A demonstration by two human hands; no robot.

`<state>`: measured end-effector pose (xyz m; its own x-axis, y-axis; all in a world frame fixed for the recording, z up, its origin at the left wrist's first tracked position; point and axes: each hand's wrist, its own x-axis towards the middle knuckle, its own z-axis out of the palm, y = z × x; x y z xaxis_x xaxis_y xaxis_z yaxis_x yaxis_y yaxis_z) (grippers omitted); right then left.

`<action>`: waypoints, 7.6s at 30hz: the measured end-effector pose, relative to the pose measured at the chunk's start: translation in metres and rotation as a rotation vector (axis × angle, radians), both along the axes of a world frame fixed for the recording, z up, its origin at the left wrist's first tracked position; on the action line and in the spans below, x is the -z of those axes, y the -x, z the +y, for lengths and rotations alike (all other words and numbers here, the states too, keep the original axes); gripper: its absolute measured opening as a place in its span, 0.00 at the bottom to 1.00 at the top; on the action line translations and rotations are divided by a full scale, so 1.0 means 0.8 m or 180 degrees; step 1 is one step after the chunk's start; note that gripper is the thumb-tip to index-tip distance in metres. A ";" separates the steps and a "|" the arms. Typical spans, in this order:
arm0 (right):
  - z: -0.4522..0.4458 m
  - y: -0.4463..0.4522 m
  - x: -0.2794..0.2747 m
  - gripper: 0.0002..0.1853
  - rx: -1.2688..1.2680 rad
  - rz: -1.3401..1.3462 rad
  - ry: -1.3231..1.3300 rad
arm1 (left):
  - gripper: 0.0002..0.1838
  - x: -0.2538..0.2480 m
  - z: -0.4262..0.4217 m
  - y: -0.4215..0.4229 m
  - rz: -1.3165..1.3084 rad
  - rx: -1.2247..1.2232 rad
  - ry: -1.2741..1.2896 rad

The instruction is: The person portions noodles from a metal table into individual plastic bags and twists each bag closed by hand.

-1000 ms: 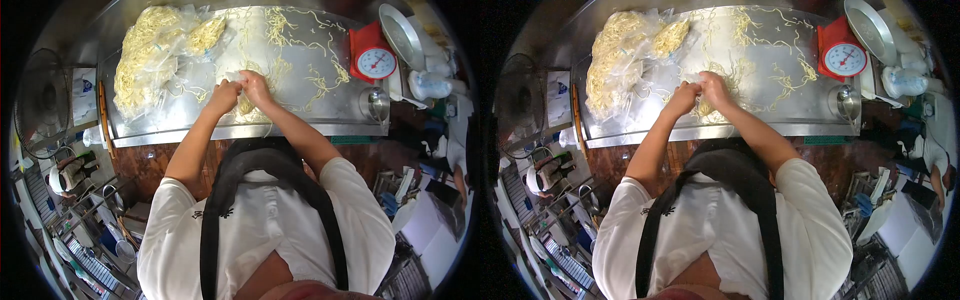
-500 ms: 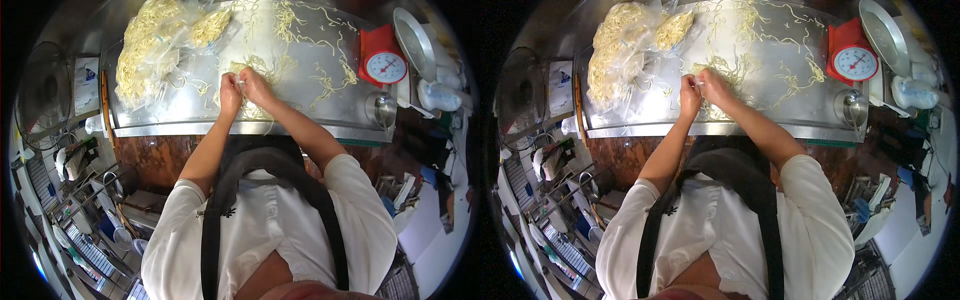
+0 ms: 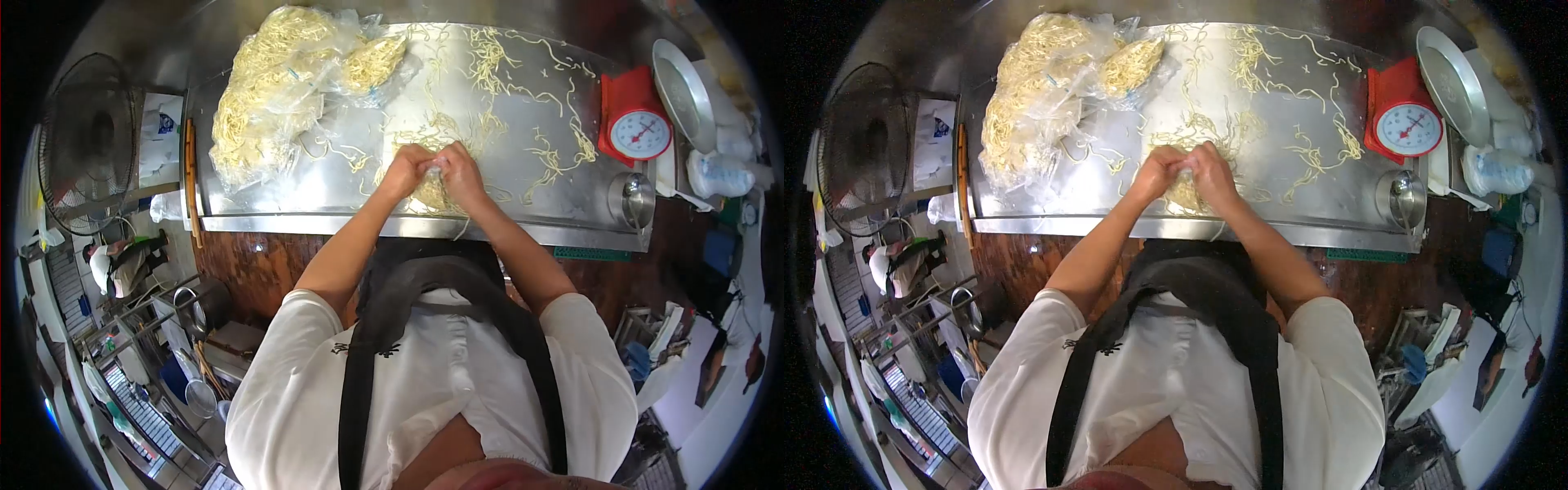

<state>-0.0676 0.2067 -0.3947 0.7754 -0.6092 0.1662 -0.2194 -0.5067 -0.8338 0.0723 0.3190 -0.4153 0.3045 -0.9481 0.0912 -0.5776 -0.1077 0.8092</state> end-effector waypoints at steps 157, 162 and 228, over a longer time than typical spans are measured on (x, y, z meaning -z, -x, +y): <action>0.120 -0.147 -0.073 0.30 -0.0451 0.1083 0.0181 | 0.15 -0.203 0.085 -0.162 0.1596 -0.0443 -0.0491; 0.102 -0.086 -0.049 0.17 -0.0160 0.0353 -0.1591 | 0.36 -0.185 0.121 -0.161 0.2969 -0.0202 0.0505; 0.090 -0.062 -0.087 0.10 -0.0305 0.0534 -0.0795 | 0.08 -0.122 0.120 -0.074 -0.0678 0.0437 -0.1409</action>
